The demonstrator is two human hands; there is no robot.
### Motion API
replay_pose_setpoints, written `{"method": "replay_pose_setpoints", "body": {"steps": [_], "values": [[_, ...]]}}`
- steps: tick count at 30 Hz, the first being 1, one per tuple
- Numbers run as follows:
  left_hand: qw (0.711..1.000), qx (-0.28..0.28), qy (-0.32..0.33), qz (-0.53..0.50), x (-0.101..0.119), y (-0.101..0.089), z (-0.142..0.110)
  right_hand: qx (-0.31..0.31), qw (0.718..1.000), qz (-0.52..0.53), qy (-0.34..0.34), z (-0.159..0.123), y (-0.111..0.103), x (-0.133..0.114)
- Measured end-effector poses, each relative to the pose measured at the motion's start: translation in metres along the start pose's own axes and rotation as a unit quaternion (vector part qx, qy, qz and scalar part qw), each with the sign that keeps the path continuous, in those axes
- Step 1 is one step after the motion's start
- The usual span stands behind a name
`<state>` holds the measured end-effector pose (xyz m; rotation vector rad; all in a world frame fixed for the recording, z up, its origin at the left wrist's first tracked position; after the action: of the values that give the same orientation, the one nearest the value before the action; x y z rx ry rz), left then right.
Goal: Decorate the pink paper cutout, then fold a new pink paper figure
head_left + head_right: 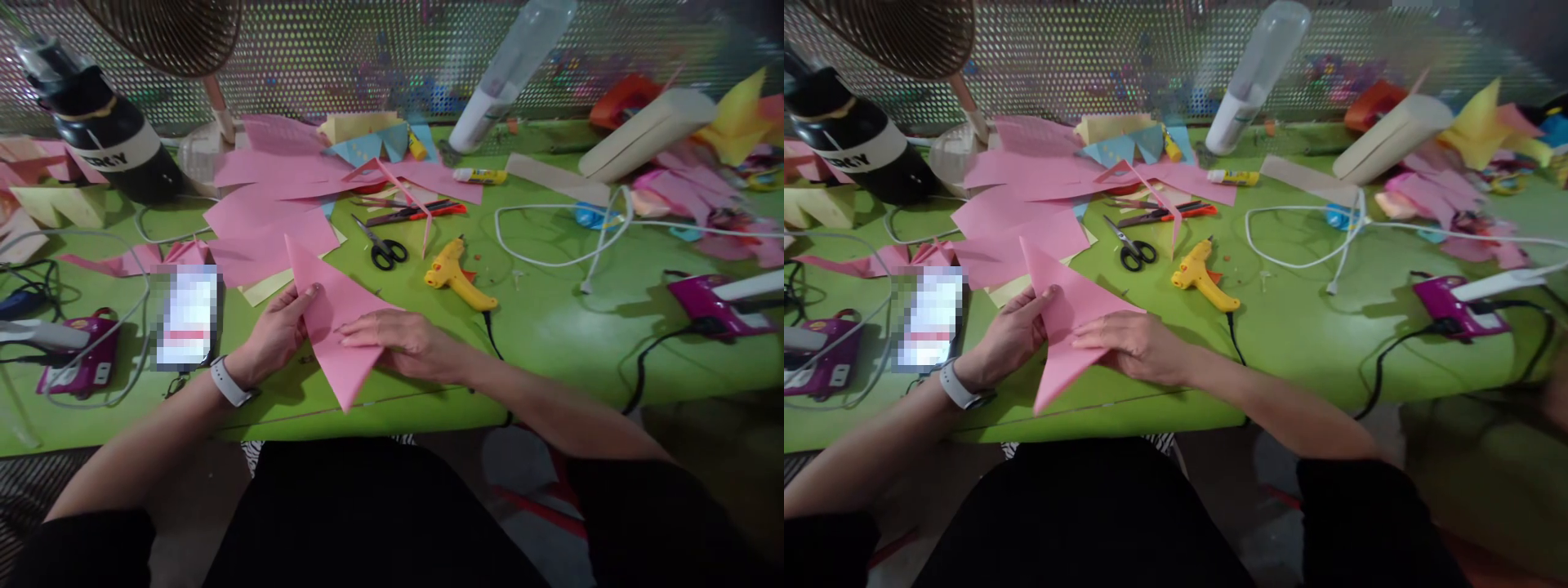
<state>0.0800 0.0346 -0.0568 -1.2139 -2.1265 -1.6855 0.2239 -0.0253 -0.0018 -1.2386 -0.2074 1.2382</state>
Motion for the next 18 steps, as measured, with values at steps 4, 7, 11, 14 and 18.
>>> {"method": "replay_pose_setpoints", "body": {"steps": [4,7,11,14,18], "values": [[1.000,0.016,-0.004,-0.018,0.000,-0.003,-0.001,-0.141,0.984,-0.058,-0.097,0.002,0.023,-0.016],[0.999,0.022,-0.010,-0.026,-0.001,-0.007,-0.001,-0.179,0.976,-0.053,-0.113,-0.002,0.034,-0.018],[0.999,0.015,-0.008,-0.027,-0.001,-0.009,0.000,-0.062,0.996,0.010,-0.062,-0.001,0.026,-0.014],[1.000,-0.012,-0.026,0.001,-0.005,-0.004,-0.003,0.023,0.995,0.050,0.083,0.003,0.015,0.002],[0.998,-0.035,-0.045,0.033,-0.013,-0.001,-0.008,0.043,0.958,0.133,0.250,0.009,0.009,0.022]]}}
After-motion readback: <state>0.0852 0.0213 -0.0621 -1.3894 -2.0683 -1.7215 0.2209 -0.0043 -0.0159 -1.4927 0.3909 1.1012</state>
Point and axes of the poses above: each hand's wrist, its own z-axis towards the middle knuckle, its own y-axis out of the palm, x = y × z, the point moved 7 cm from there along z, towards the middle knuckle, and after that the axes turned 12 degrees about -z, right-handed, at the moved point
